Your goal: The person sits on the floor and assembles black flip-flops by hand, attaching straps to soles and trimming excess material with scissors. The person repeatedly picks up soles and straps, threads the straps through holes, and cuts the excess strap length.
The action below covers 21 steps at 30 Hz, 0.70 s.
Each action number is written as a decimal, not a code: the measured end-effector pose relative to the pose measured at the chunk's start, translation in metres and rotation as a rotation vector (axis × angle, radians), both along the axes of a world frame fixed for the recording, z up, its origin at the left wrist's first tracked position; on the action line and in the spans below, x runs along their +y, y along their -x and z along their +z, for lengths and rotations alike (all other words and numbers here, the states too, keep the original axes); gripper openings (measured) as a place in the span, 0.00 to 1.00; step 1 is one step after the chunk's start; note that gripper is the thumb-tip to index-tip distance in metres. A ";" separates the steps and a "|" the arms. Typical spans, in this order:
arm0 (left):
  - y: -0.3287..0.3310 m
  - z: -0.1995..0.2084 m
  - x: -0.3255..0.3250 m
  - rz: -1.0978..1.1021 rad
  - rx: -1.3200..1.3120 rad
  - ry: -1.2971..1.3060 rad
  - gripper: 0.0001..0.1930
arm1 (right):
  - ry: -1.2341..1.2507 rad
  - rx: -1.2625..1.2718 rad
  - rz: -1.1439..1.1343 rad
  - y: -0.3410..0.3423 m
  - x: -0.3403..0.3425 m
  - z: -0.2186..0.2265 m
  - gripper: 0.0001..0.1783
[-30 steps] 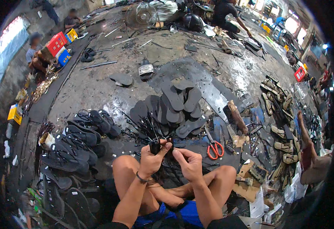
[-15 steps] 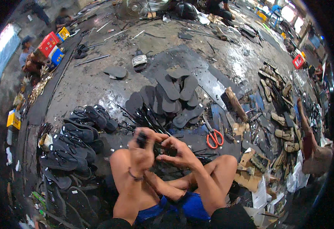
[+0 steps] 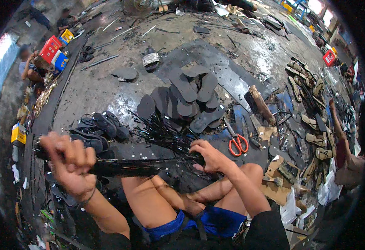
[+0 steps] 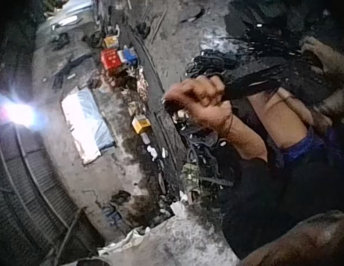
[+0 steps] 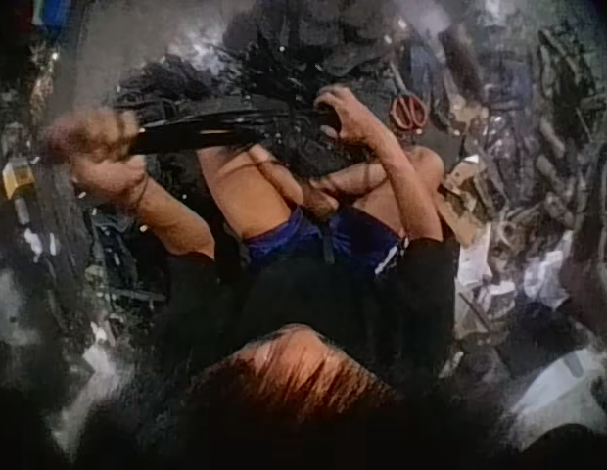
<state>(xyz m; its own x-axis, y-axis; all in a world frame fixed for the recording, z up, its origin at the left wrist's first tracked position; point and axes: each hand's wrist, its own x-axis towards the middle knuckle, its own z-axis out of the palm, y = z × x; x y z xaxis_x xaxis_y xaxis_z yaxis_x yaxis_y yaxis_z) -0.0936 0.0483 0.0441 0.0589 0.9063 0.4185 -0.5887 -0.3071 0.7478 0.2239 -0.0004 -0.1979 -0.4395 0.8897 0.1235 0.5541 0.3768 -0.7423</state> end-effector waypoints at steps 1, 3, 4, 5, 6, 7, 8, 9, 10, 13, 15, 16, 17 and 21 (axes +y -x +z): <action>0.009 0.009 0.001 -0.057 0.042 -0.081 0.19 | -0.020 0.004 -0.041 -0.002 0.002 0.003 0.32; 0.016 0.019 0.001 -0.090 0.049 -0.156 0.18 | -0.048 -0.013 -0.089 -0.002 0.006 0.017 0.36; 0.022 0.027 0.001 -0.068 0.052 -0.194 0.17 | 0.053 -0.086 -0.094 -0.009 0.008 0.014 0.35; 0.040 0.044 -0.002 -0.037 0.068 -0.269 0.15 | 0.151 -0.151 -0.083 -0.018 0.011 0.007 0.33; 0.063 0.059 0.002 -0.025 0.077 -0.340 0.13 | 0.254 -0.219 -0.092 -0.032 0.009 -0.006 0.32; 0.092 0.075 0.008 0.001 0.113 -0.372 0.10 | 0.286 -0.235 -0.166 -0.058 -0.002 -0.031 0.29; 0.123 0.090 0.016 0.022 0.124 -0.356 0.09 | 0.314 -0.252 -0.246 -0.090 -0.016 -0.060 0.27; 0.140 0.102 0.014 -0.025 0.070 -0.328 0.08 | 0.365 -0.484 -0.322 -0.119 -0.028 -0.082 0.23; 0.131 0.102 0.014 -0.132 0.116 -0.338 0.08 | 0.415 -0.715 -0.385 -0.132 -0.033 -0.095 0.19; 0.033 0.047 0.018 0.527 0.543 -0.205 0.10 | 0.008 -0.996 -0.424 -0.102 -0.026 -0.041 0.15; 0.022 0.056 0.036 0.017 0.260 -0.146 0.15 | -0.026 -0.952 -0.512 -0.089 -0.012 0.007 0.19; 0.034 0.065 0.041 -0.076 0.205 -0.203 0.18 | -0.036 -0.928 -0.556 -0.076 0.000 0.019 0.20; 0.036 0.078 0.026 -0.041 0.195 -0.220 0.18 | -0.002 -0.696 -0.600 -0.056 0.019 0.021 0.19; 0.053 0.096 -0.005 -0.046 0.246 -0.381 0.23 | 0.288 -0.119 -0.491 0.047 0.068 -0.003 0.14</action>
<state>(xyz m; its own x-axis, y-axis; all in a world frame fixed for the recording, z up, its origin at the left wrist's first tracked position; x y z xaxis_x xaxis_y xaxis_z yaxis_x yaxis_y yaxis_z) -0.1469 0.0430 0.1406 0.2350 0.6843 0.6903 -0.4268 -0.5654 0.7058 0.1774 0.0680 -0.2011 0.0372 0.9832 -0.1785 0.6989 -0.1533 -0.6986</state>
